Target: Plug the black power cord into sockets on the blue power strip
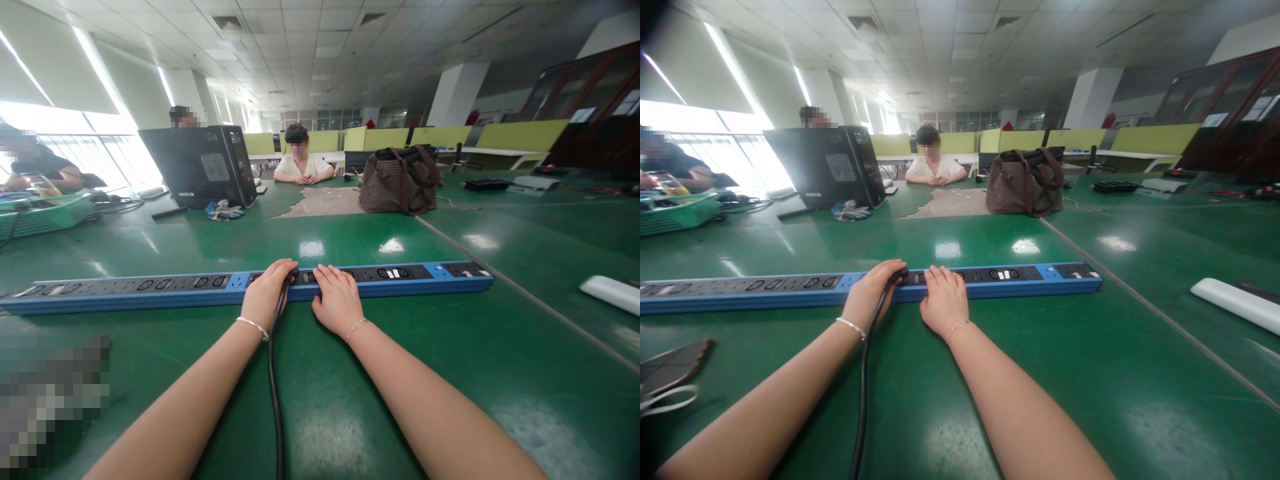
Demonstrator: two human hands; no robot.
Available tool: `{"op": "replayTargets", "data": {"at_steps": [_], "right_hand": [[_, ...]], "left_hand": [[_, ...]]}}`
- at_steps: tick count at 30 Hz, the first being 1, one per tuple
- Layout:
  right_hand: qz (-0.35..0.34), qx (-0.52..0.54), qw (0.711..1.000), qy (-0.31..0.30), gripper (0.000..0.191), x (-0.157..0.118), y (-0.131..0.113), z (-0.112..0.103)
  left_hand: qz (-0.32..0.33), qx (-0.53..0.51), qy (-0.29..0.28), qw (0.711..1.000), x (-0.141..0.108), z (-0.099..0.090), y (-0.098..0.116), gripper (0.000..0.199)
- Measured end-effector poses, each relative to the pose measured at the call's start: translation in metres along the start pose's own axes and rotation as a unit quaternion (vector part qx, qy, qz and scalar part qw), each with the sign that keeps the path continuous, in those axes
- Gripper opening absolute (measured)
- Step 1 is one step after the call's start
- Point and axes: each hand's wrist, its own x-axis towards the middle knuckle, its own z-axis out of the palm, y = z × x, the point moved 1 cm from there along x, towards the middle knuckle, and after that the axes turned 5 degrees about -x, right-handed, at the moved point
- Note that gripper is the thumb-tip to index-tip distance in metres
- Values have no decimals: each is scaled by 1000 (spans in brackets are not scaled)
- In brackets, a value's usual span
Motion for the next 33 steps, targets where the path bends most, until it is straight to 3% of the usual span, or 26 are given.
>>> {"op": "replayTargets", "data": {"at_steps": [8, 17, 25, 29, 33], "right_hand": [[2, 2, 1000, 1, 52, 0, 0, 0], [2, 28, 1000, 13, 54, 0, -1, -4], [-162, 77, 981, 74, 50, 0, -30, -11], [-164, 82, 980, 71, 47, 2, -32, -6], [-153, 76, 982, 81, 39, 10, -33, -2]], "left_hand": [[13, 61, -69, 996, 5, 0, 12, 39], [-4, 14, -34, 999, 3, 1, -3, 31], [24, 30, -57, 998, -4, 4, -12, 40], [6, 84, -63, 994, -7, 7, -15, 57], [-16, 126, -65, 990, -7, 10, -16, 55]]}}
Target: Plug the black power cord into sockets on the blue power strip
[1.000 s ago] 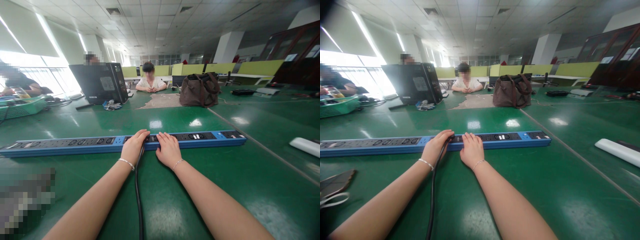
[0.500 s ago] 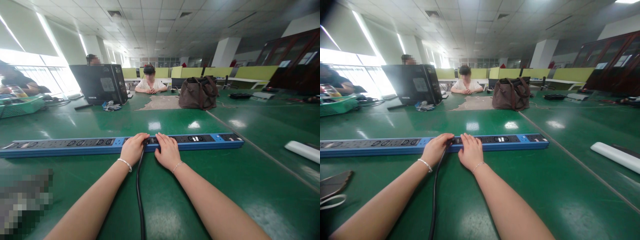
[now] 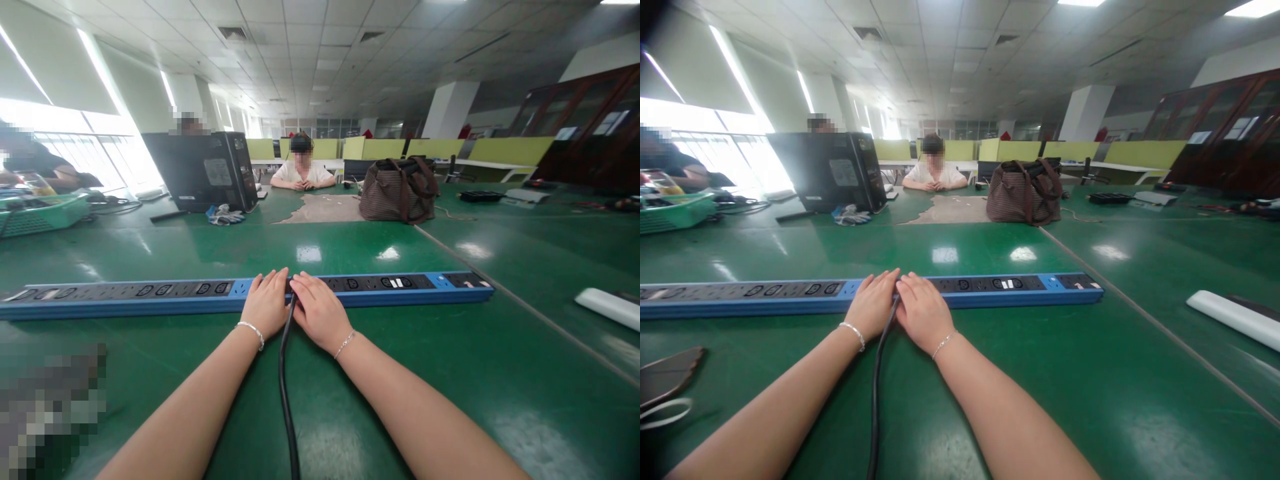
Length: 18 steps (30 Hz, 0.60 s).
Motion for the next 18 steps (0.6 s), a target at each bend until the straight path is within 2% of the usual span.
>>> {"op": "replayTargets", "data": {"at_steps": [7, 18], "right_hand": [[30, -60, 997, -29, 24, 24, -4, 3], [38, -87, 994, -48, 19, 28, -5, -2]], "left_hand": [[-13, -7, 7, 1000, 3, 1, 0, 41], [-14, -16, 15, 1000, 3, -1, 1, 38]]}}
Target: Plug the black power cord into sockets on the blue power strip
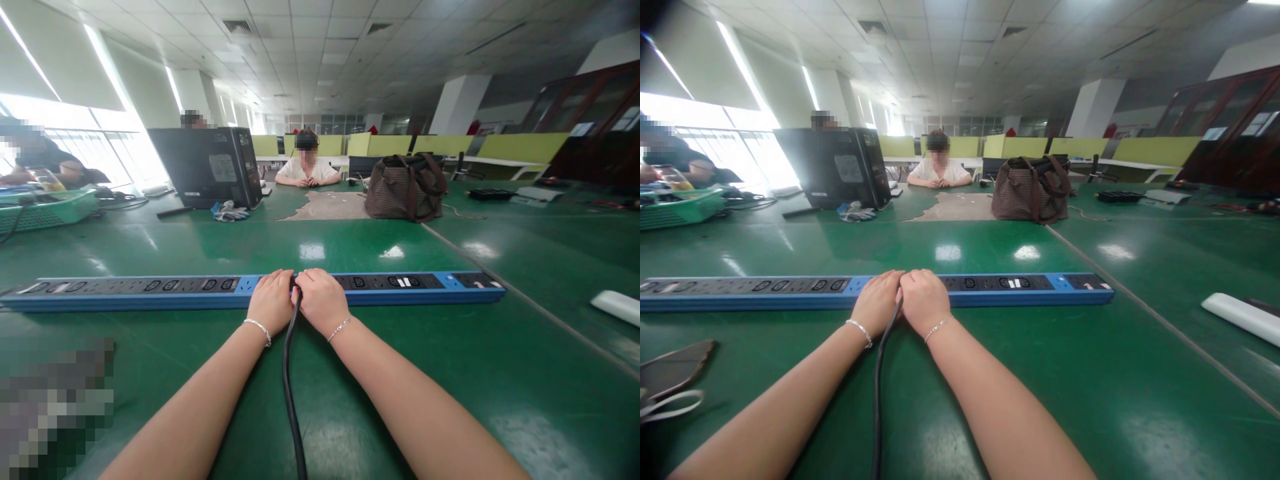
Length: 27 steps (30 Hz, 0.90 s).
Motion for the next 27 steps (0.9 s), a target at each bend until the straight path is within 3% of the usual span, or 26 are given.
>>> {"op": "replayTargets", "data": {"at_steps": [11, 18, 27], "right_hand": [[16, 95, 993, 66, 27, -11, 3, 12], [71, 122, 990, 17, 35, -8, 5, 20], [60, 127, 990, 24, 27, -3, 4, 17]], "left_hand": [[-13, -17, 4, 1000, 1, 2, -2, 37], [-18, -21, 4, 1000, 1, -1, 1, 36], [-24, -16, -5, 1000, 1, -3, 3, 35]]}}
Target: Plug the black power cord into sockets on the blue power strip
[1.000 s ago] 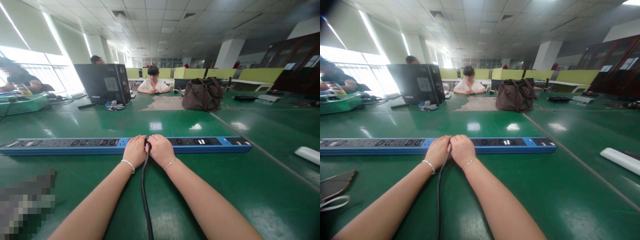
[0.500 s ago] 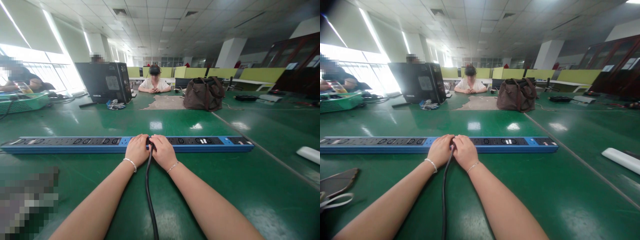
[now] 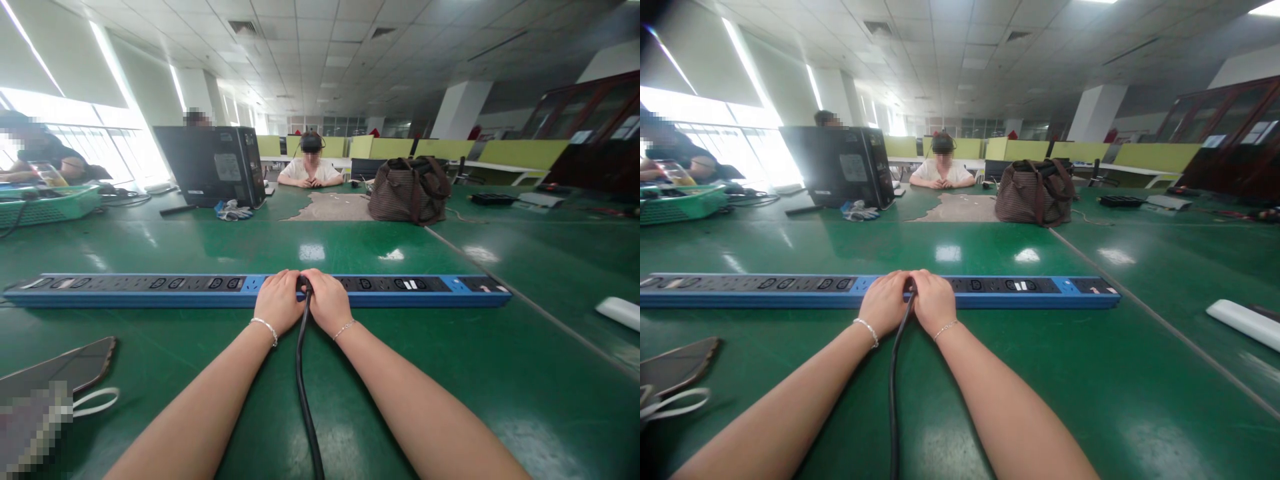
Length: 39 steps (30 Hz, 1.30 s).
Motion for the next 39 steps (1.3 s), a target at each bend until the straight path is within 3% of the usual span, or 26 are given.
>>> {"op": "replayTargets", "data": {"at_steps": [11, 15, 19, 21, 25, 28, 31, 39], "right_hand": [[-19, 18, 997, 74, 27, -2, 2, 5], [1, 54, 980, 192, 30, 10, -8, -16], [-12, 51, 973, 225, 29, 13, 5, -43], [9, 31, 974, 224, 28, 5, 30, -55], [178, 28, 960, 215, 32, -25, 95, -73], [236, 57, 952, 185, 36, -44, 126, -81], [251, 63, 952, 164, 37, -51, 134, -81], [238, 43, 961, 137, 36, -46, 122, -76]], "left_hand": [[0, 2, -1, 1000, 0, 1, -2, 36], [9, 2, 5, 1000, 0, 3, -3, 37], [11, 6, 8, 1000, 0, 4, -4, 48], [11, 9, 5, 1000, 0, 3, -5, 55], [15, 8, -1, 1000, 0, 3, -5, 57], [17, 7, -3, 1000, 1, 4, -6, 57], [17, 7, -8, 1000, 0, 4, -7, 58], [15, 9, -9, 1000, 0, 3, -6, 57]]}}
